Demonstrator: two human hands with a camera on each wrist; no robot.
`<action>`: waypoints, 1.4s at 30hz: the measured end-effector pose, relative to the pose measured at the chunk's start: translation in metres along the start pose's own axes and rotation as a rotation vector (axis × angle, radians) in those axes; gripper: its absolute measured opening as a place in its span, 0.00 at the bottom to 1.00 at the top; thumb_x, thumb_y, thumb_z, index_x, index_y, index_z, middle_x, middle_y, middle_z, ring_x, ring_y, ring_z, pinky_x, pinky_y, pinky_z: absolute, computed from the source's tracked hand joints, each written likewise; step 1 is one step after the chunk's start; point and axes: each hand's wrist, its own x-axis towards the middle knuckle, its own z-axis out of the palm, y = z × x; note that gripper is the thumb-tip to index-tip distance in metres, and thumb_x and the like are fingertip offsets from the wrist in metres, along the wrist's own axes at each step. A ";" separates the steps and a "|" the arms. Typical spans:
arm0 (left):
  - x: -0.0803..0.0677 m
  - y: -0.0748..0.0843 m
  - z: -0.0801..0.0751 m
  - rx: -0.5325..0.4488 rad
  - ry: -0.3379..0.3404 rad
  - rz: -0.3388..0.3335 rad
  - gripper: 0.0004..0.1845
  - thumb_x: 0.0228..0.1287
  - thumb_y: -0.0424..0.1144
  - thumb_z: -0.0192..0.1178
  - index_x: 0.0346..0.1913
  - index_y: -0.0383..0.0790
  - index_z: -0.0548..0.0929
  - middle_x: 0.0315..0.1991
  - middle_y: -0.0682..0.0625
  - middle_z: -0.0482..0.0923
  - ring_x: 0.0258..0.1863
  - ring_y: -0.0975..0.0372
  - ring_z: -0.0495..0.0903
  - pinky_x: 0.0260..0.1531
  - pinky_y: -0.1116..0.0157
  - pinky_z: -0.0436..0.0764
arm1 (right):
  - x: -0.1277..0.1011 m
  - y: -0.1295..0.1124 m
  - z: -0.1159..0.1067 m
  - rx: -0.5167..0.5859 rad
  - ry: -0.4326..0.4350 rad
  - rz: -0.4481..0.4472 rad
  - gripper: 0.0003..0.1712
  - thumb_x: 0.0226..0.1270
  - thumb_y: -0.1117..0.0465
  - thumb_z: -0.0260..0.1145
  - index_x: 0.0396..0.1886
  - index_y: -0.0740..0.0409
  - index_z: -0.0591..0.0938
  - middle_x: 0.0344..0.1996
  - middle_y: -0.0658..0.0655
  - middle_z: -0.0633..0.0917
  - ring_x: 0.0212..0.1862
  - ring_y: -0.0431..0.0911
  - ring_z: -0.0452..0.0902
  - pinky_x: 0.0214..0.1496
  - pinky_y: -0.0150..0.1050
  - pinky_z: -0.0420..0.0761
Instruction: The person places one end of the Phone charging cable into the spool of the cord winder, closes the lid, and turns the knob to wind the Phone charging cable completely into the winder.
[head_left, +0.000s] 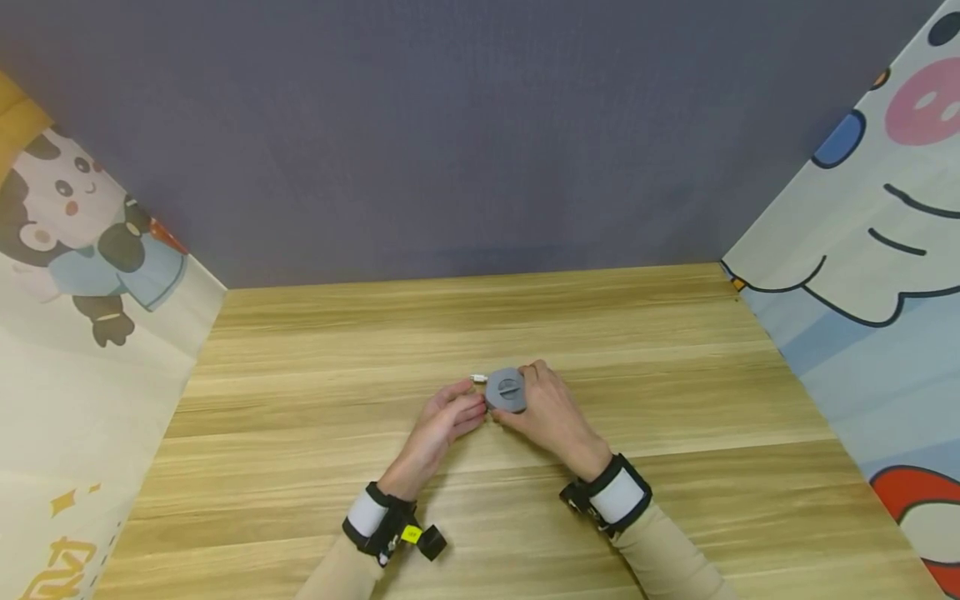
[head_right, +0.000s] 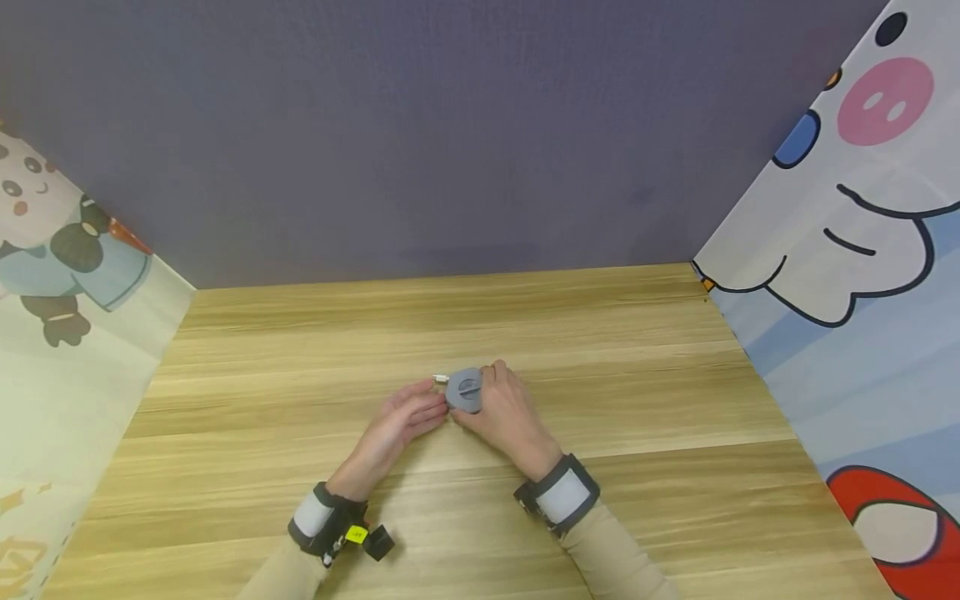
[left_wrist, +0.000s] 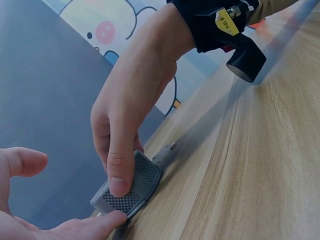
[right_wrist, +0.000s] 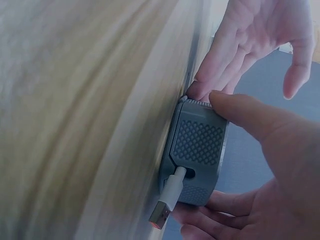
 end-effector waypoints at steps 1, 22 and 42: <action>0.000 0.000 0.000 0.001 0.000 0.003 0.35 0.73 0.36 0.57 0.76 0.24 0.57 0.67 0.27 0.70 0.67 0.42 0.74 0.69 0.53 0.75 | 0.000 0.000 0.000 0.001 -0.002 0.002 0.44 0.55 0.44 0.81 0.57 0.76 0.77 0.46 0.66 0.80 0.45 0.56 0.80 0.52 0.52 0.84; -0.009 0.024 -0.021 0.225 0.022 0.139 0.28 0.74 0.43 0.62 0.69 0.31 0.72 0.64 0.35 0.78 0.63 0.44 0.79 0.66 0.52 0.78 | 0.005 0.027 -0.023 0.066 0.089 -0.075 0.39 0.67 0.43 0.73 0.64 0.69 0.78 0.54 0.66 0.82 0.58 0.61 0.79 0.61 0.61 0.78; -0.006 0.048 -0.069 1.152 0.389 0.964 0.20 0.59 0.41 0.71 0.50 0.32 0.86 0.55 0.36 0.84 0.55 0.41 0.82 0.62 0.40 0.74 | 0.004 0.083 -0.038 -0.037 0.223 -0.168 0.38 0.67 0.52 0.74 0.70 0.65 0.74 0.65 0.69 0.78 0.66 0.65 0.72 0.71 0.67 0.67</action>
